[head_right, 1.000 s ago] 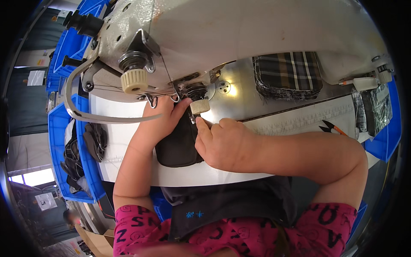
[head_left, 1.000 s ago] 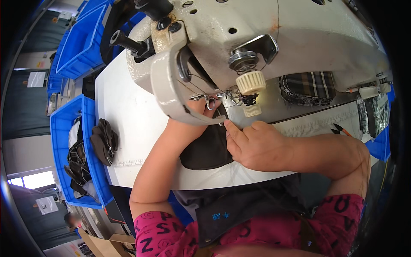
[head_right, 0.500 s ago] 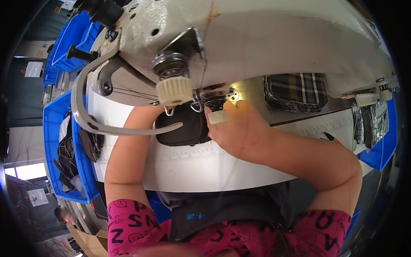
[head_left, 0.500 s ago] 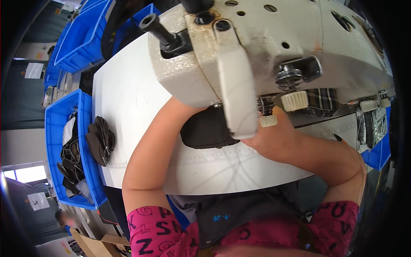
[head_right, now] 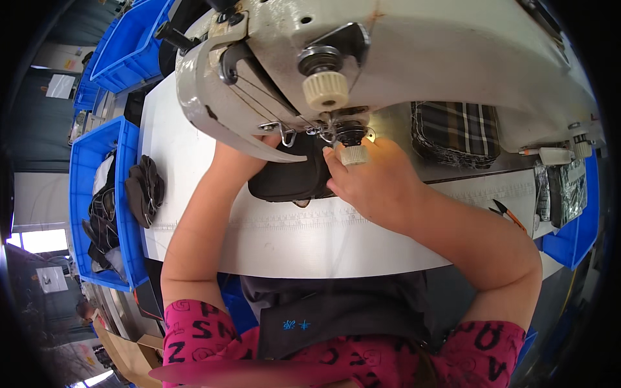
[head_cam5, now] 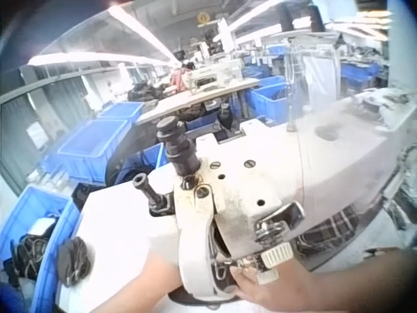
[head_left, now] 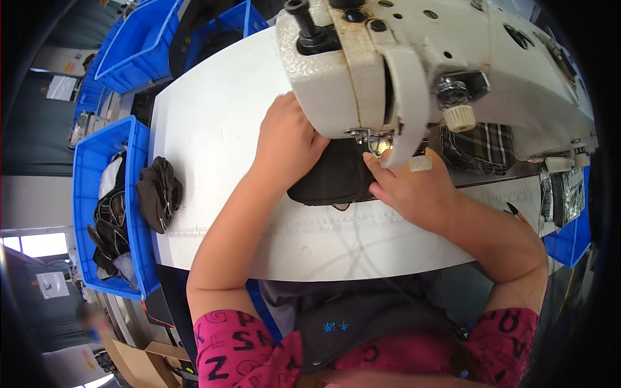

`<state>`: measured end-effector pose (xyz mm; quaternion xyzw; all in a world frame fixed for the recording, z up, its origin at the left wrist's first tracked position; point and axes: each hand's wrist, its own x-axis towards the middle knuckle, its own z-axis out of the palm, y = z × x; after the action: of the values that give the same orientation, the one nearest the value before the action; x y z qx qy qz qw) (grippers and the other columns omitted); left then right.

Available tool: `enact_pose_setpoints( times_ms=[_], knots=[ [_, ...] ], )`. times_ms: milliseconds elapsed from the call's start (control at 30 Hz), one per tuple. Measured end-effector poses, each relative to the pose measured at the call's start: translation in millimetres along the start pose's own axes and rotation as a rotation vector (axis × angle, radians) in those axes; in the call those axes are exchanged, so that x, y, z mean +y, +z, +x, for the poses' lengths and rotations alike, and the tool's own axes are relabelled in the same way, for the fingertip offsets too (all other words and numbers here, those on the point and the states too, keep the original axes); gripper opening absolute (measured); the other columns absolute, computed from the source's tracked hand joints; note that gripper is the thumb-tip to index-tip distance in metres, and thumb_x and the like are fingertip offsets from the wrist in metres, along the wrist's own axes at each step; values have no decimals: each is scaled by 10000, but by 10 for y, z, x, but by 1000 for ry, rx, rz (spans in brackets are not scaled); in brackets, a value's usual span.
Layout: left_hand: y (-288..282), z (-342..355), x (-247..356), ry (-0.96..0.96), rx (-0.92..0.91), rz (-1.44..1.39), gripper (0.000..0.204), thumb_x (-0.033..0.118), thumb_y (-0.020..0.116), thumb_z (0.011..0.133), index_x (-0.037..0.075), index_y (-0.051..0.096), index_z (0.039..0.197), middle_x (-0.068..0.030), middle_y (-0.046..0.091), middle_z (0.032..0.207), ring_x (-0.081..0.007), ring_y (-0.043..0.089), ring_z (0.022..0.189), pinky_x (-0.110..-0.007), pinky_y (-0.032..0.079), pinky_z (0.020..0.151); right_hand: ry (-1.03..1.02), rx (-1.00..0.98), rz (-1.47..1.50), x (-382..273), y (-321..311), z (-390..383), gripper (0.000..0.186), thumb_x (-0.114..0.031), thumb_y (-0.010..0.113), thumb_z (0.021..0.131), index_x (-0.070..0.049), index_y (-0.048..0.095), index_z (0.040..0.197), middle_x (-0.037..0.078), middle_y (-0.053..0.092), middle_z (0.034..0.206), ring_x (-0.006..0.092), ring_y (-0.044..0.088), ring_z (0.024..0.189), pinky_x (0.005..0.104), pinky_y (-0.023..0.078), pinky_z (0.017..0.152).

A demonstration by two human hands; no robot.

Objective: Sewing fabric and leather components using an industrial sewing machine at a factory workstation.

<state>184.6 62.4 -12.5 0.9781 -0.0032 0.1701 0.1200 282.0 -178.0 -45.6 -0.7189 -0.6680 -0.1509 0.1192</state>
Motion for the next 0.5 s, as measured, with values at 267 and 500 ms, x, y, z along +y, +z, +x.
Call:
enact_pose_setpoints(
  times_ms=[267,500],
  knots=[
    [-138,-339,477,64,-82,-156,446,185,782,776,102,740,1212,-36,724,1274,-297,682,1112,-414,533,967,41,-61,66,-39,-96,104,343,-393,748,889,-87,696,1034,16,654,786,235,650,816,373,508,693],
    [-95,-362,446,65,-96,-124,410,191,729,793,85,752,1188,-38,738,1254,-288,706,1055,-397,546,973,-9,19,111,-51,-64,76,275,-363,737,894,-93,686,901,23,629,786,214,657,756,354,515,645]
  ],
)
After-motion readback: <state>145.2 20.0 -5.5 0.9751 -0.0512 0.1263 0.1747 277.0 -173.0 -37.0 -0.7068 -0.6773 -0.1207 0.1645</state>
